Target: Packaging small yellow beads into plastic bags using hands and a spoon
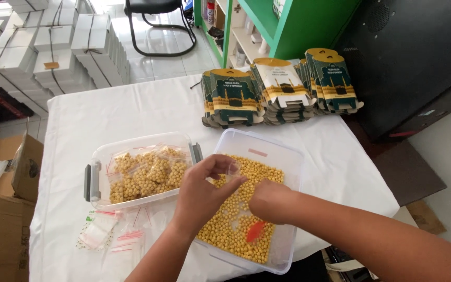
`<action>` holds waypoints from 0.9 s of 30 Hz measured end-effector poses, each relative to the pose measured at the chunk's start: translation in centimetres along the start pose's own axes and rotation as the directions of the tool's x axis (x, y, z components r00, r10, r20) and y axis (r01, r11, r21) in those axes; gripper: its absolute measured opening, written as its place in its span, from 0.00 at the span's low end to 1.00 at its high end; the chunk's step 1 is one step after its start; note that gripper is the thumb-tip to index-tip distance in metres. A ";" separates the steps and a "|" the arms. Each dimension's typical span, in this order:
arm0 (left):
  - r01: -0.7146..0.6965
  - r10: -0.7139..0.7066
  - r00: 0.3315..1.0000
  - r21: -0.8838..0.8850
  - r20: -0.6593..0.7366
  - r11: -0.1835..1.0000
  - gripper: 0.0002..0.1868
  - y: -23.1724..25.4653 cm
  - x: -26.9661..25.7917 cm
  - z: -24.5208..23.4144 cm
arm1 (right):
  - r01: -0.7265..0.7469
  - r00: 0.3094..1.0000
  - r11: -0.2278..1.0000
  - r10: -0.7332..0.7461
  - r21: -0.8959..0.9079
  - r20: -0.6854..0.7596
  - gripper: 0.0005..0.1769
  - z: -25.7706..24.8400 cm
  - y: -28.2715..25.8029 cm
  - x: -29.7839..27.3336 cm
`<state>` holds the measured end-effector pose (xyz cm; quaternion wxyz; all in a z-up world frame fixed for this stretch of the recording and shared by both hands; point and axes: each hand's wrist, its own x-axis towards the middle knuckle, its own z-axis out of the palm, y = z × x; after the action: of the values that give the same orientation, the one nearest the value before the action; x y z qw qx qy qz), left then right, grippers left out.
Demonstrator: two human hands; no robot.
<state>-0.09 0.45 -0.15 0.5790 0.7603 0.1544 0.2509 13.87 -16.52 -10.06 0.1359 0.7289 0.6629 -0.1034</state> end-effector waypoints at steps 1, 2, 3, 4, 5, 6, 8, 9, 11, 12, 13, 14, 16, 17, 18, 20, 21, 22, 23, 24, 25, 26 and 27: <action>0.000 0.000 1.000 0.000 -0.005 1.000 0.16 0.0 0.0 0.0 | 0.004 1.000 1.000 -0.004 -0.002 0.000 0.15 0.1 0.5 0.1; -0.011 0.011 1.000 -0.001 0.000 1.000 0.17 0.0 0.0 0.0 | 0.122 0.991 0.989 -0.126 -0.088 -0.039 0.14 0.1 1.0 0.1; -0.023 0.023 1.000 0.000 0.007 1.000 0.17 0.0 0.0 -0.1 | 0.232 0.967 0.957 -0.247 -0.176 -0.069 0.14 0.2 1.5 0.3; -0.024 0.024 1.000 0.002 0.002 1.000 0.17 -0.1 0.0 -0.2 | 0.235 0.966 0.955 -0.250 -0.179 -0.071 0.14 -0.6 1.6 0.5; -0.028 0.028 1.000 -0.007 -0.006 1.000 0.17 -0.2 0.0 -0.1 | 0.067 0.997 0.998 -0.066 0.019 -0.036 0.11 -1.3 1.6 0.6; -0.032 0.032 0.999 -0.015 -0.014 0.999 0.17 -0.3 0.0 0.0 | -0.115 0.993 0.972 0.110 0.206 0.033 0.11 -2.0 1.6 0.6; -0.043 0.042 0.999 -0.008 -0.029 0.999 0.17 -0.5 0.1 0.0 | -0.185 0.979 0.969 0.196 0.165 -0.057 0.10 -5.4 2.0 1.0; -0.050 0.050 0.998 0.000 -0.048 0.999 0.17 -0.5 0.1 0.0 | -0.251 0.951 0.959 0.269 0.130 -0.149 0.09 -7.2 2.1 1.3; -0.059 0.058 0.996 -0.006 -0.066 0.998 0.17 -0.4 0.1 0.0 | -0.268 0.937 0.963 0.270 0.039 -0.222 0.10 -5.5 3.4 2.9; -0.067 0.066 0.994 -0.013 -0.083 0.998 0.17 -0.4 0.1 0.1 | -0.291 0.919 0.955 0.264 -0.050 -0.293 0.11 -4.6 4.0 3.6; -0.067 0.066 0.995 -0.011 -0.075 0.998 0.17 -0.6 0.1 0.1 | -0.296 0.917 0.954 0.271 -0.044 -0.293 0.11 -3.6 4.3 5.0; -0.090 0.088 0.991 -0.013 -0.104 0.996 0.18 -0.8 0.1 0.1 | -0.333 0.914 0.942 0.332 0.040 -0.234 0.11 -2.5 4.6 6.4; -0.108 0.106 0.988 -0.016 -0.116 0.994 0.18 -0.9 0.0 0.3 | -0.382 0.902 0.915 0.400 0.131 -0.162 0.12 -0.8 4.8 7.8; -0.120 0.120 0.985 0.010 -0.126 0.993 0.18 -0.8 0.0 0.3 | -0.296 0.932 0.934 0.329 0.201 -0.154 0.12 -0.4 4.7 8.2; -0.131 0.135 0.982 0.037 -0.135 0.991 0.18 -0.6 0.0 0.2 | -0.207 0.955 0.940 0.255 0.271 -0.153 0.13 0.0 4.6 8.7; -0.131 0.135 0.981 0.037 -0.136 0.991 0.17 -0.7 0.0 0.4 | -0.228 0.966 0.913 0.256 0.339 -0.039 0.13 -3.3 2.5 7.4; -0.140 0.144 0.979 0.040 -0.144 0.989 0.17 -0.7 0.1 0.3 | -0.250 0.967 0.884 0.245 0.396 0.066 0.15 -5.2 1.6 7.0; -0.135 0.140 0.979 0.043 -0.146 0.990 0.17 -0.7 0.0 0.3 | -0.246 0.969 0.884 0.239 0.398 0.068 0.15 -4.4 1.4 6.9; -0.123 0.127 0.982 0.037 -0.142 0.992 0.18 -0.8 0.0 0.4 | -0.333 0.941 0.838 0.267 0.432 0.207 0.15 -3.7 1.3 6.7; -0.112 0.115 0.984 0.032 -0.138 0.993 0.18 -0.8 0.0 0.5 | -0.421 0.896 0.787 0.282 0.451 0.343 0.18 -3.1 1.3 6.6; -0.112 0.116 0.984 0.032 -0.138 0.993 0.18 -0.9 0.1 0.4 | -0.420 0.896 0.788 0.282 0.451 0.343 0.18 -4.2 1.1 5.2; -0.125 0.128 0.983 0.029 -0.129 0.992 0.19 -0.9 0.1 0.4 | -0.195 0.960 0.909 0.101 0.368 0.260 0.11 -5.4 0.8 3.9; -0.135 0.137 0.983 0.025 -0.121 0.991 0.19 -1.0 0.0 0.4 | 0.045 0.975 0.964 -0.099 0.260 0.199 0.10 -6.5 0.5 2.6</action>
<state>0.21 0.41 -1.21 0.5435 0.7570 0.1396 0.3348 14.43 -11.96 -4.76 0.1067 0.7006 0.6523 -0.2688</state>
